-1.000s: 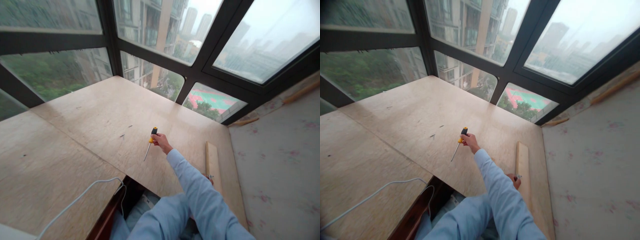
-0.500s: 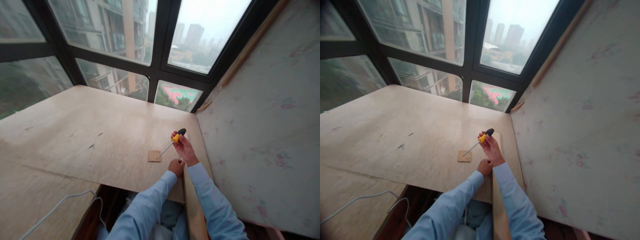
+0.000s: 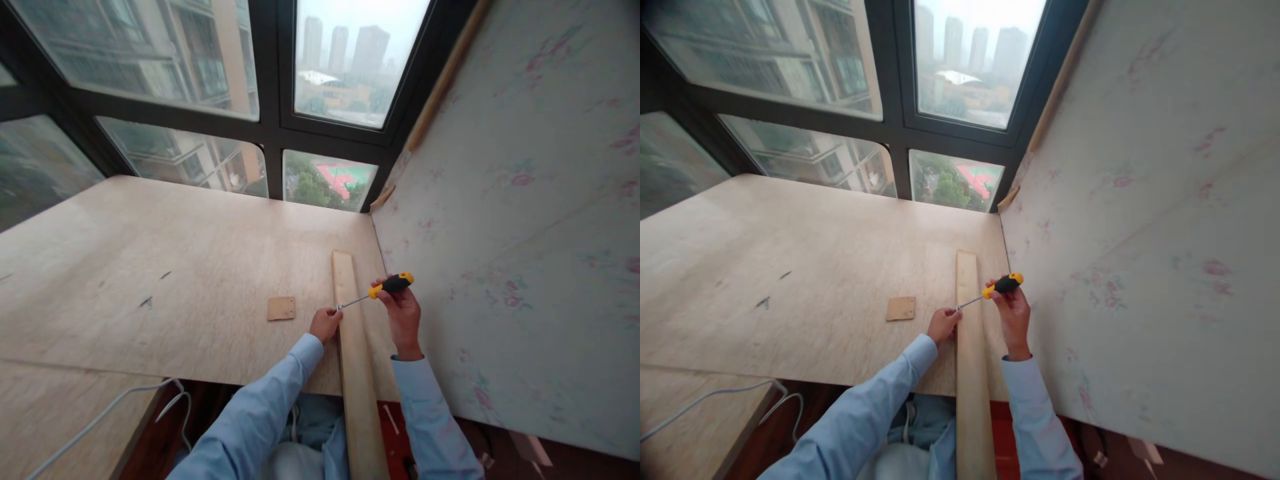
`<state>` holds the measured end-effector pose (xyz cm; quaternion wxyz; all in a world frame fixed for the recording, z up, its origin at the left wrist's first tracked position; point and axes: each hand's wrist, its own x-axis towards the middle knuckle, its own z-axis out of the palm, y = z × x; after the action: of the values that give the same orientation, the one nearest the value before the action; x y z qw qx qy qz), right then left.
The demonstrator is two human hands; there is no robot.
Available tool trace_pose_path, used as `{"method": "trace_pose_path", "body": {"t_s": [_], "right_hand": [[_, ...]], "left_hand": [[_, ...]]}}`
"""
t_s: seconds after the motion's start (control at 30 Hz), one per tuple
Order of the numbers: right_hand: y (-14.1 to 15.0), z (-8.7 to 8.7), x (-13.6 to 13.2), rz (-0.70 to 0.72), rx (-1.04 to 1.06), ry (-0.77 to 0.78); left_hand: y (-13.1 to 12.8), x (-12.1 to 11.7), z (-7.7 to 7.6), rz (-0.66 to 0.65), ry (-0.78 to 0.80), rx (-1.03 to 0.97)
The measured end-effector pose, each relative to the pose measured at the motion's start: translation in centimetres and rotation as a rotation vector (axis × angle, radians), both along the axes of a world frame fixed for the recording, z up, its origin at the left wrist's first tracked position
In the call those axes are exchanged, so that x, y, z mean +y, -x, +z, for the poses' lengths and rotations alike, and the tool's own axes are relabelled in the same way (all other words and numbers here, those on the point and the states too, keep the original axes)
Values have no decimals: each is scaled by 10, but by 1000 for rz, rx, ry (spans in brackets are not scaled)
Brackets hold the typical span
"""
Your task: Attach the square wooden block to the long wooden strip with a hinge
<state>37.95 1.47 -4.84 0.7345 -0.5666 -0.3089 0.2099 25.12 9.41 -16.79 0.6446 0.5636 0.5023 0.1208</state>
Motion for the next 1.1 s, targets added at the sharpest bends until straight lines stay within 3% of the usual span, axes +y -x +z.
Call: {"method": "trace_pose_path", "body": {"t_s": [0.23,0.47,0.7,0.9,1.1], "right_hand": [[11,5,5,12,-72,-29],[0,3,-2,-42,-85,-2],[-6,-4,-6,-73,-123,2],[-4,1,5,-82,-133,1],[-3,-1,14,-6,-152,61]], "left_hand": [[-2,2,11,63,76,-38],[-7,11,21,31,125,-11],[-9,27,22,-130,81,52],[-7,26,19,-124,63,29],[-7,24,16,-122,33,7]]}}
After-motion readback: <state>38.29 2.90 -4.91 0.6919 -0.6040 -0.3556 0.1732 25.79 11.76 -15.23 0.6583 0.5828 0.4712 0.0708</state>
